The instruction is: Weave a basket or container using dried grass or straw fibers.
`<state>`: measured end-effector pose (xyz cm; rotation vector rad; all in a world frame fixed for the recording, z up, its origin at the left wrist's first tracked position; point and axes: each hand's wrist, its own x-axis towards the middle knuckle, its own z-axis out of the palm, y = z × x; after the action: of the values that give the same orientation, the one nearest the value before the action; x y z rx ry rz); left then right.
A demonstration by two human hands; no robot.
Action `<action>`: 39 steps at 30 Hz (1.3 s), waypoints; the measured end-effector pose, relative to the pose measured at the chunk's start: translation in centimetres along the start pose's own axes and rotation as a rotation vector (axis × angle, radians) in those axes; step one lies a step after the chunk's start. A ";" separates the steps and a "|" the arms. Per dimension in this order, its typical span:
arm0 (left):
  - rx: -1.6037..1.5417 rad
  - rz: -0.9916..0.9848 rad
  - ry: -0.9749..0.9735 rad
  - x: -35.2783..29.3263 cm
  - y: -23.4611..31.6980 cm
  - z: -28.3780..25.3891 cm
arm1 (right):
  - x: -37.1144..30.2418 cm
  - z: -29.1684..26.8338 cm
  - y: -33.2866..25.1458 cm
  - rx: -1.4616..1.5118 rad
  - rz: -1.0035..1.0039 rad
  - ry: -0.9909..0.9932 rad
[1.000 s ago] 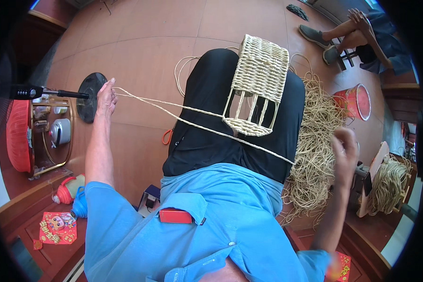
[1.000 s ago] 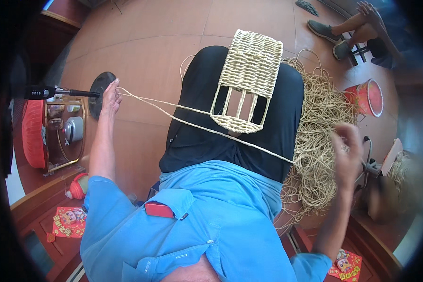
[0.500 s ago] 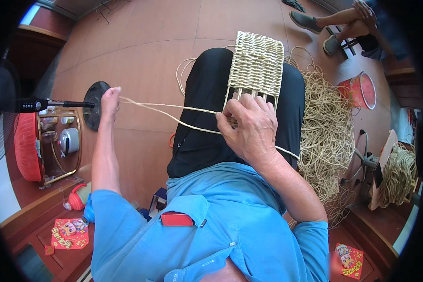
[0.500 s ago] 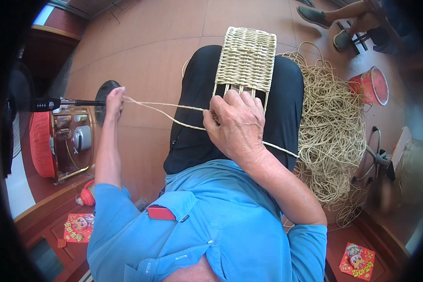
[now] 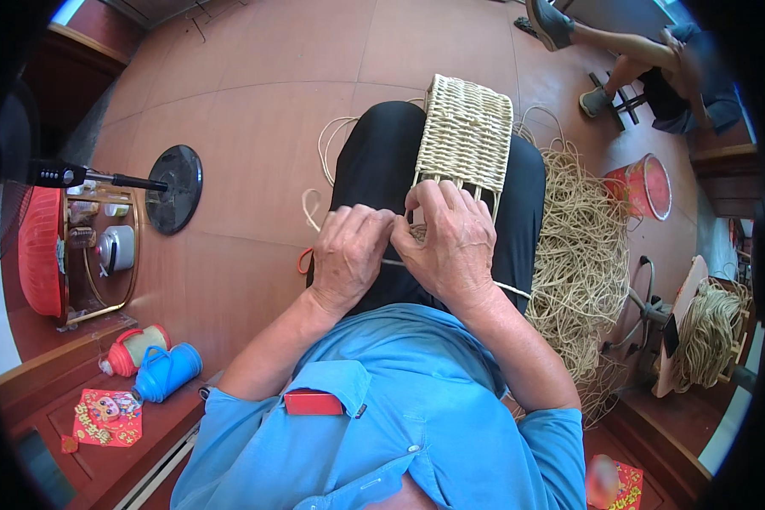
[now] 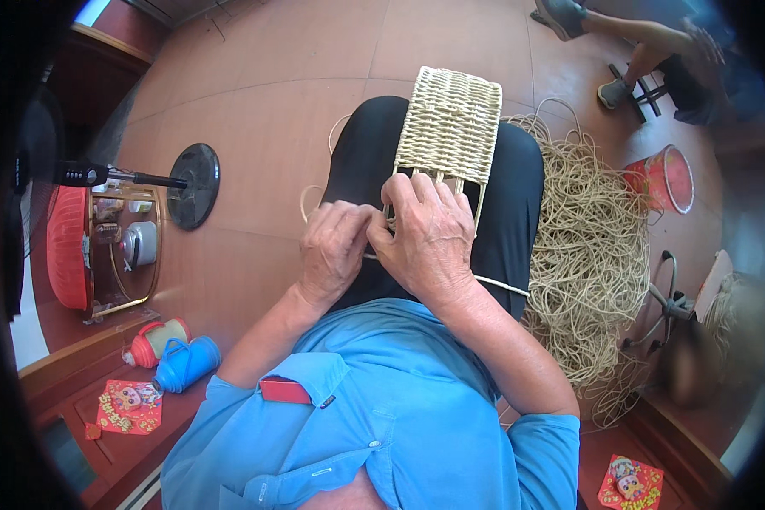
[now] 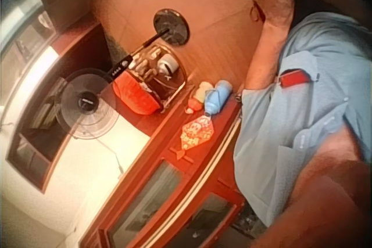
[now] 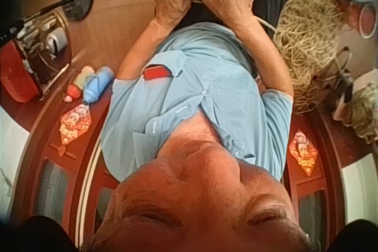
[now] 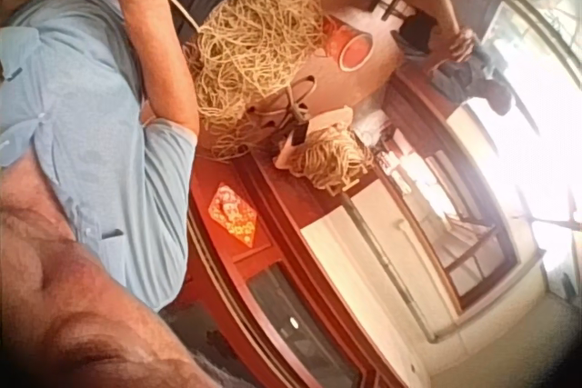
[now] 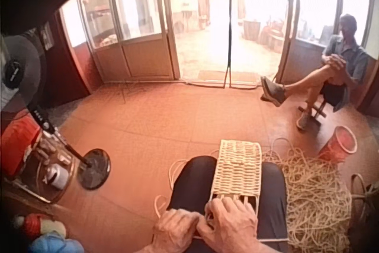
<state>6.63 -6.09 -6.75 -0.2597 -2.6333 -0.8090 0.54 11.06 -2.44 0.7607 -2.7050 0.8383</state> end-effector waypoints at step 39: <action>-0.185 -0.120 -0.055 -1.4 1.8 -4.5 | 1.1 -3.5 4.4 0.261 -0.443 -0.322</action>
<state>9.78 -7.26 -2.98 -0.1756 -2.6477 -1.1034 -2.57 15.69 -1.23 1.6026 -2.5384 1.0347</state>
